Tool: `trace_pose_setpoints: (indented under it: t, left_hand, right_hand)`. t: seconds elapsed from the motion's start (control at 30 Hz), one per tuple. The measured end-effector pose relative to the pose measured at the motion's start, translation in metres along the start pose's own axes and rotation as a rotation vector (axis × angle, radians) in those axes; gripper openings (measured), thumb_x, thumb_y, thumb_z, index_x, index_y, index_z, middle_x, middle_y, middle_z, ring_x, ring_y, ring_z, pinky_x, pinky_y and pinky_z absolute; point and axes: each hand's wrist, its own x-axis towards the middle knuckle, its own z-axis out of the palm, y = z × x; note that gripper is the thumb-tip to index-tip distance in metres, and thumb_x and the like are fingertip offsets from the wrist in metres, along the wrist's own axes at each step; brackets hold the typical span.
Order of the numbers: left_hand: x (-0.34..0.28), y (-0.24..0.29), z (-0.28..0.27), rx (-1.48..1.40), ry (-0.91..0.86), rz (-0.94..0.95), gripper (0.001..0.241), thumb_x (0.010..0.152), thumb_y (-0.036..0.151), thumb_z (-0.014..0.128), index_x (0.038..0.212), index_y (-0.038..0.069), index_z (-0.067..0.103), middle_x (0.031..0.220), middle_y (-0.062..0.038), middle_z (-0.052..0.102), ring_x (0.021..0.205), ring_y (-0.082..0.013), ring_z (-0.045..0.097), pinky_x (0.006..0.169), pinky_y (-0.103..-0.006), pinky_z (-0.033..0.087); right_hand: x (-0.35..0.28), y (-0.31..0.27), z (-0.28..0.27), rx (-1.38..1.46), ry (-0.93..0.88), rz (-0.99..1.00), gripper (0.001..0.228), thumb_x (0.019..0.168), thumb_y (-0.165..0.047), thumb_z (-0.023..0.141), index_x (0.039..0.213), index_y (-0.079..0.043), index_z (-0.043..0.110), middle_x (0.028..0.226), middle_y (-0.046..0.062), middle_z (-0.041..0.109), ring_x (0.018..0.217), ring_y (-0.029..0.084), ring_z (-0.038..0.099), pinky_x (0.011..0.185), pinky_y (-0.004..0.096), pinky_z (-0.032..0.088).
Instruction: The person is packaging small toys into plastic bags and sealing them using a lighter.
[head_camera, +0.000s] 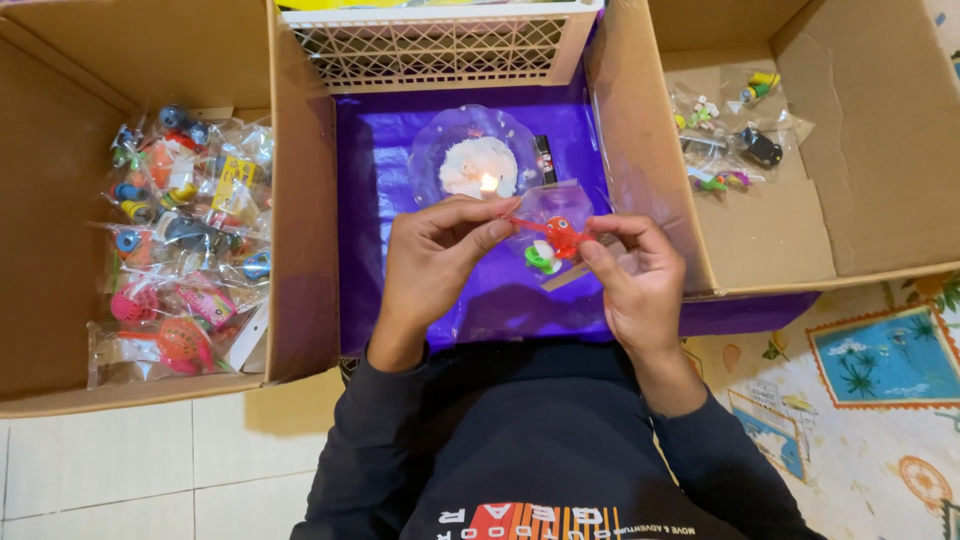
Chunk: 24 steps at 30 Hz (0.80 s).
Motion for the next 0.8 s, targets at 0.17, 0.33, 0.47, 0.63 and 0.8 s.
trace_pose_setpoints:
  t: [0.17, 0.33, 0.47, 0.63, 0.8]
  left_hand:
    - [0.002, 0.004, -0.012, 0.064, -0.096, -0.033, 0.016, 0.084, 0.000, 0.081, 0.101, -0.002, 0.078, 0.088, -0.018, 0.074, 0.085, -0.0163, 0.069, 0.078, -0.0312, 0.060]
    - [0.002, 0.011, -0.020, 0.165, -0.110, -0.122, 0.020, 0.081, 0.002, 0.082, 0.100, 0.001, 0.079, 0.081, -0.010, 0.076, 0.079, -0.0123, 0.070, 0.074, -0.0303, 0.061]
    - [0.005, 0.018, -0.028, 0.202, -0.183, -0.207, 0.016, 0.080, 0.002, 0.079, 0.097, -0.001, 0.078, 0.078, -0.012, 0.076, 0.079, -0.0127, 0.067, 0.072, -0.0312, 0.059]
    - [0.007, 0.013, -0.034, 0.311, -0.198, -0.143, 0.015, 0.075, 0.002, 0.083, 0.090, 0.003, 0.080, 0.080, -0.015, 0.076, 0.076, -0.0142, 0.065, 0.072, -0.0309, 0.059]
    - [0.004, 0.004, -0.031, 0.205, -0.149, -0.233, 0.018, 0.079, 0.001, 0.078, 0.097, 0.002, 0.077, 0.073, -0.008, 0.071, 0.069, -0.0104, 0.064, 0.067, -0.0249, 0.058]
  right_hand:
    - [0.001, 0.011, -0.006, 0.046, 0.064, -0.012, 0.026, 0.091, -0.004, 0.079, 0.110, 0.009, 0.068, 0.090, 0.014, 0.070, 0.079, 0.013, 0.069, 0.072, 0.028, 0.063]
    - [0.001, 0.002, -0.005, 0.032, 0.038, -0.016, 0.026, 0.093, -0.006, 0.076, 0.114, 0.007, 0.067, 0.094, 0.014, 0.071, 0.085, 0.012, 0.069, 0.078, 0.025, 0.060]
    - [0.006, -0.005, -0.001, -0.018, -0.008, -0.074, 0.032, 0.096, -0.009, 0.072, 0.124, 0.006, 0.063, 0.100, 0.016, 0.069, 0.092, 0.015, 0.067, 0.085, 0.028, 0.058]
    - [0.004, 0.012, 0.000, 0.118, 0.006, -0.006, 0.035, 0.097, -0.006, 0.071, 0.127, 0.007, 0.058, 0.100, 0.016, 0.067, 0.089, 0.017, 0.071, 0.087, 0.029, 0.061]
    - [0.009, 0.024, 0.002, 0.251, 0.030, 0.112, 0.039, 0.096, -0.007, 0.070, 0.130, 0.004, 0.056, 0.100, 0.017, 0.067, 0.090, 0.021, 0.072, 0.081, 0.029, 0.062]
